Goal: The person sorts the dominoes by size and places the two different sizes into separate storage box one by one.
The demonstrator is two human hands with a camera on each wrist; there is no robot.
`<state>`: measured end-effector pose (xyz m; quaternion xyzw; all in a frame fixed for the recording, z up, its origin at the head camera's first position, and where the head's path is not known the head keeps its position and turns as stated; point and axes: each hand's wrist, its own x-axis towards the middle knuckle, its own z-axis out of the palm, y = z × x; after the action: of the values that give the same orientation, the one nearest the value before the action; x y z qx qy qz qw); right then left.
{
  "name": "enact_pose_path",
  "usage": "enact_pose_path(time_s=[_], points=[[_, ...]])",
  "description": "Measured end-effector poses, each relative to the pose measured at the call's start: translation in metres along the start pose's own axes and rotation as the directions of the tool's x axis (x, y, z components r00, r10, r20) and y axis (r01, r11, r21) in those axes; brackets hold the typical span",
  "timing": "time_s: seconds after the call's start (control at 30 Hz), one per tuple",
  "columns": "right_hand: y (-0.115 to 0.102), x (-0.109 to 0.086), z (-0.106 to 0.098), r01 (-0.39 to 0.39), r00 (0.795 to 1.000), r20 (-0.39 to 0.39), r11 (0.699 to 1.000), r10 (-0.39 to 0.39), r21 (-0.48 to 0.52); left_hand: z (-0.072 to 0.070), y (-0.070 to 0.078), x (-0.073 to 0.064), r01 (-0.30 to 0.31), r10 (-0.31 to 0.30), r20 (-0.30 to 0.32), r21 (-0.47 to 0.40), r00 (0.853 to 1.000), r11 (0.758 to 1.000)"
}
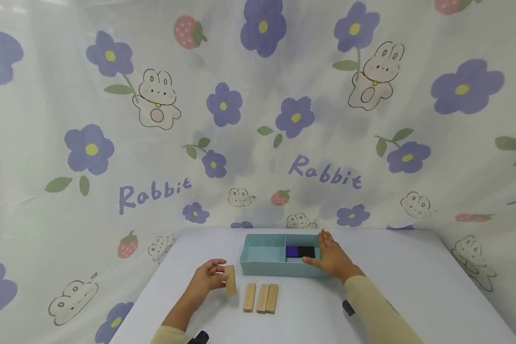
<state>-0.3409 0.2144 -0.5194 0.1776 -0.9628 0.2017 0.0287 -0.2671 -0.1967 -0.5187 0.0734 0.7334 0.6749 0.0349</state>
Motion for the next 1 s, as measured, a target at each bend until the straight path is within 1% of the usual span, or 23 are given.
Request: enact_pose_path(time_s=[0.1, 0.17, 0.23, 0.33, 0.4, 0.47, 0.6, 0.77, 0.83, 0.93, 1.0], points=[[-0.001, -0.002, 0.002, 0.007, 1.0, -0.018, 1.0, -0.007, -0.009, 0.001, 0.012, 0.009, -0.004, -0.005, -0.102, -0.089, 0.995, 0.996], [-0.002, -0.004, 0.001, 0.009, 0.999, -0.034, 1.0, -0.009, -0.009, 0.004, 0.022, 0.015, 0.007, -0.025, -0.128, -0.139, 0.992, 0.99], [-0.001, -0.005, 0.0, 0.011, 0.999, -0.04, 1.0, -0.011, -0.003, 0.008, 0.026, 0.02, 0.015, -0.036, -0.115, -0.179, 0.993, 0.984], [0.002, -0.006, 0.001, 0.006, 0.999, -0.038, 1.0, -0.006, -0.003, 0.014, 0.026, 0.023, 0.025, -0.037, -0.053, -0.216, 0.998, 0.976], [0.004, -0.007, 0.002, 0.004, 0.999, -0.04, 1.0, -0.004, -0.004, 0.017, 0.024, 0.026, 0.02, -0.023, -0.01, -0.227, 1.0, 0.974], [0.005, -0.006, 0.003, -0.001, 0.999, -0.04, 1.0, 0.001, -0.007, 0.02, 0.024, 0.028, 0.021, -0.019, 0.01, -0.241, 1.0, 0.97], [0.004, -0.005, 0.004, -0.011, 1.0, -0.024, 1.0, 0.011, 0.007, 0.024, 0.025, 0.035, 0.029, -0.026, 0.015, -0.293, 1.0, 0.956], [0.001, -0.003, 0.003, -0.018, 1.0, 0.001, 1.0, 0.018, 0.009, 0.027, 0.023, 0.046, 0.043, -0.035, 0.028, -0.383, 0.999, 0.923], [-0.001, -0.003, 0.003, -0.017, 1.0, 0.004, 1.0, 0.017, 0.002, 0.029, 0.022, 0.049, 0.048, -0.032, 0.048, -0.398, 0.998, 0.916], [-0.002, -0.002, 0.003, -0.011, 1.0, 0.002, 1.0, 0.011, -0.011, 0.031, 0.021, 0.053, 0.082, -0.058, 0.07, -0.415, 0.996, 0.906], [-0.003, -0.001, 0.001, -0.004, 1.0, -0.003, 1.0, 0.004, -0.027, 0.033, 0.021, 0.055, 0.098, -0.073, 0.076, -0.411, 0.994, 0.906]])
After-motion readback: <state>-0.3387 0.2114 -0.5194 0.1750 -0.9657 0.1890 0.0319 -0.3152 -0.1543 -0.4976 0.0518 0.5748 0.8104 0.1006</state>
